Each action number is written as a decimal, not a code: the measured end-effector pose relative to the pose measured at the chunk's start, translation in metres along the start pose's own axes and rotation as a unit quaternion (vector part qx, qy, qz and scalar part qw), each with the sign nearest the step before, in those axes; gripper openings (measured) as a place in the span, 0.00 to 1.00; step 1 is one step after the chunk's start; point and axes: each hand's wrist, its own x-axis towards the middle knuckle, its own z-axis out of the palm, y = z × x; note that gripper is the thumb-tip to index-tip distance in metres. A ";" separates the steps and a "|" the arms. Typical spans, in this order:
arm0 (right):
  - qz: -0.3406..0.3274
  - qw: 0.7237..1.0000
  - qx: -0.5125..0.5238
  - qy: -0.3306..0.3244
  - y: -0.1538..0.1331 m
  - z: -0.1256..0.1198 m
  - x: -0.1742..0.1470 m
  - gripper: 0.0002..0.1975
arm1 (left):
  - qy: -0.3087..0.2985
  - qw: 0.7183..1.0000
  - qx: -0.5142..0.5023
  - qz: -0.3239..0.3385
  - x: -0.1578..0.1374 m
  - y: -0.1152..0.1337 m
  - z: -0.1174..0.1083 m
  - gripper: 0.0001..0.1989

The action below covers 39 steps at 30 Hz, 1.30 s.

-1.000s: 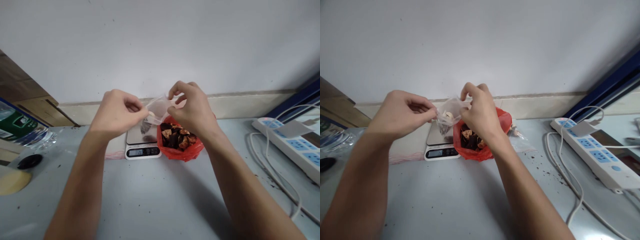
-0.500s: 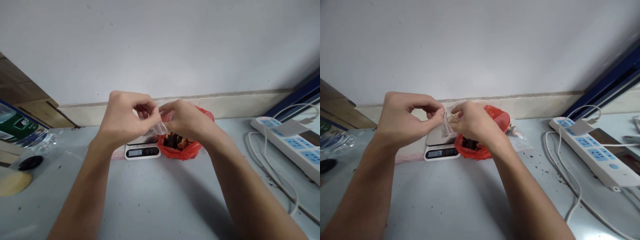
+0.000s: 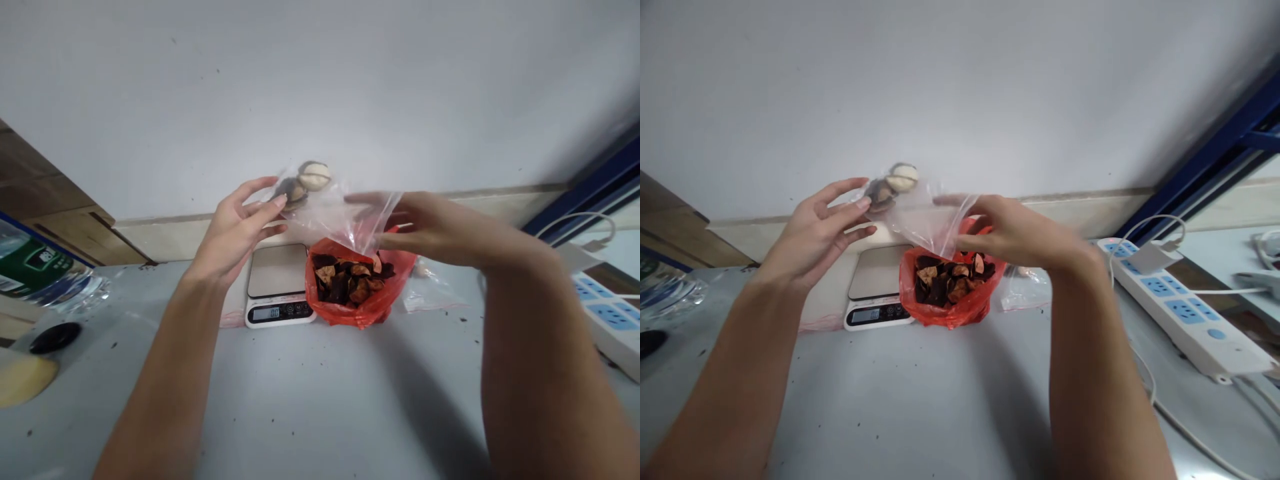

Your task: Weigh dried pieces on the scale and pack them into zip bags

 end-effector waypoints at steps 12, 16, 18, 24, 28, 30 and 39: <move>0.119 0.987 -0.099 0.041 0.011 -0.024 -0.009 0.22 | -0.032 0.993 -0.002 0.117 0.002 -0.011 0.024 0.22; 0.051 0.995 -0.075 0.034 0.008 -0.014 -0.004 0.17 | -0.037 0.987 -0.016 0.154 -0.002 -0.009 0.036 0.15; 0.017 0.997 -0.048 0.051 0.006 -0.013 -0.004 0.16 | -0.032 0.985 -0.017 0.168 -0.003 -0.006 0.036 0.15; -0.029 0.989 0.054 0.132 -0.005 -0.009 -0.005 0.12 | -0.024 0.982 0.063 0.179 -0.004 0.007 0.018 0.20; -0.084 0.992 0.051 0.082 -0.010 0.001 0.002 0.11 | 0.000 0.975 0.092 0.202 -0.004 0.011 0.009 0.19; -0.103 0.991 0.034 0.074 -0.010 0.005 0.005 0.10 | 0.009 0.973 0.098 0.209 -0.004 0.010 0.008 0.16; -0.014 0.999 0.038 0.032 -0.006 0.012 0.008 0.20 | 0.042 0.983 -0.035 0.177 -0.004 0.010 0.007 0.05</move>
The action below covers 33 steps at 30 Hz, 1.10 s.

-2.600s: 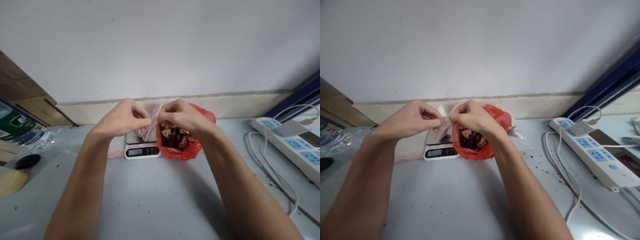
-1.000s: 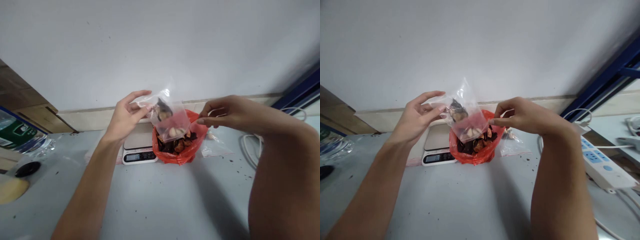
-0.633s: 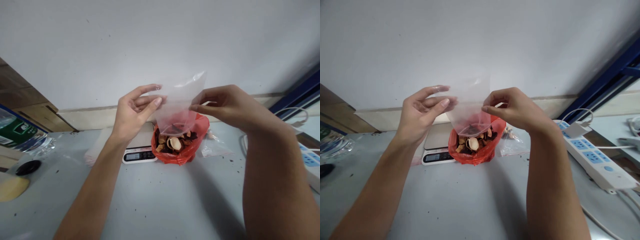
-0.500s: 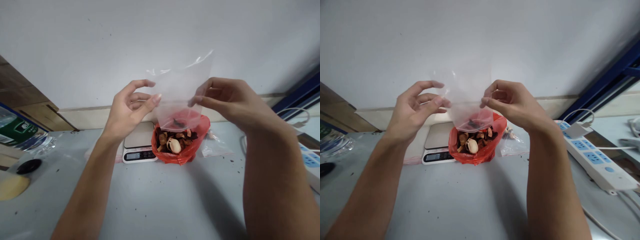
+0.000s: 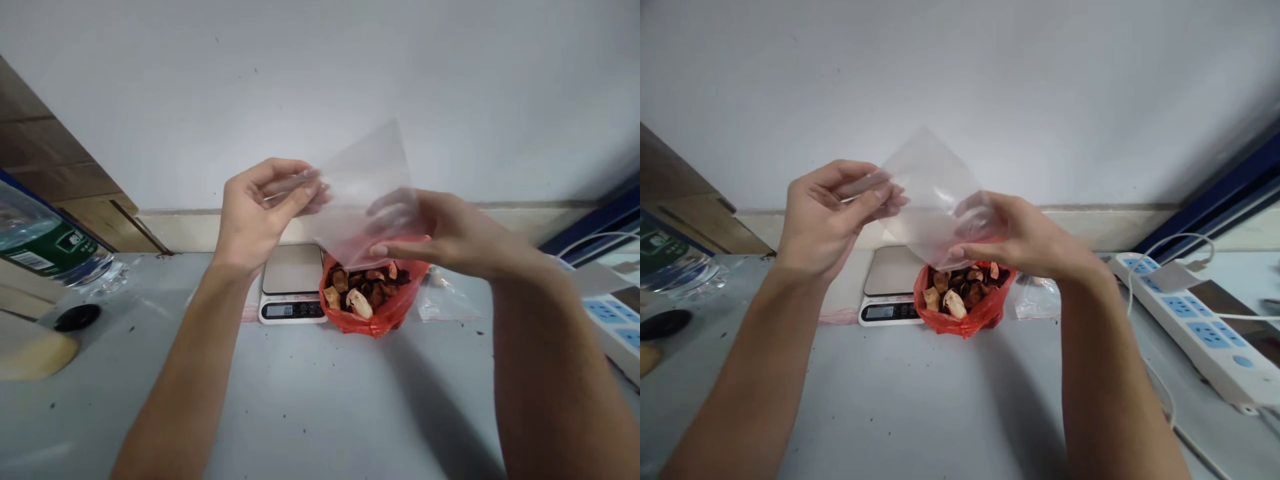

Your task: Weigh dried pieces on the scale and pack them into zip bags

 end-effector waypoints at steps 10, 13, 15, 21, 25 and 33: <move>0.044 0.996 0.061 0.043 -0.007 0.034 0.015 0.20 | 0.000 0.983 0.145 -0.112 0.003 0.010 -0.064 0.10; 0.000 0.986 0.072 0.151 -0.013 0.060 0.023 0.16 | -0.025 0.958 0.221 -0.180 0.001 0.004 -0.105 0.13; -0.073 0.973 0.024 0.219 -0.020 0.085 0.031 0.09 | -0.041 0.933 0.283 -0.219 -0.002 -0.007 -0.134 0.16; -0.225 0.914 -0.338 0.000 -0.060 0.175 0.053 0.14 | -0.029 0.890 0.295 -0.345 -0.020 -0.045 -0.189 0.28; -0.209 0.853 -0.414 -0.239 -0.071 0.220 0.053 0.17 | -0.084 0.872 0.302 -0.375 -0.029 -0.054 -0.196 0.24; -0.161 0.842 -0.426 -0.289 -0.062 0.241 0.031 0.20 | -0.234 0.862 0.337 -0.297 -0.020 -0.068 -0.170 0.15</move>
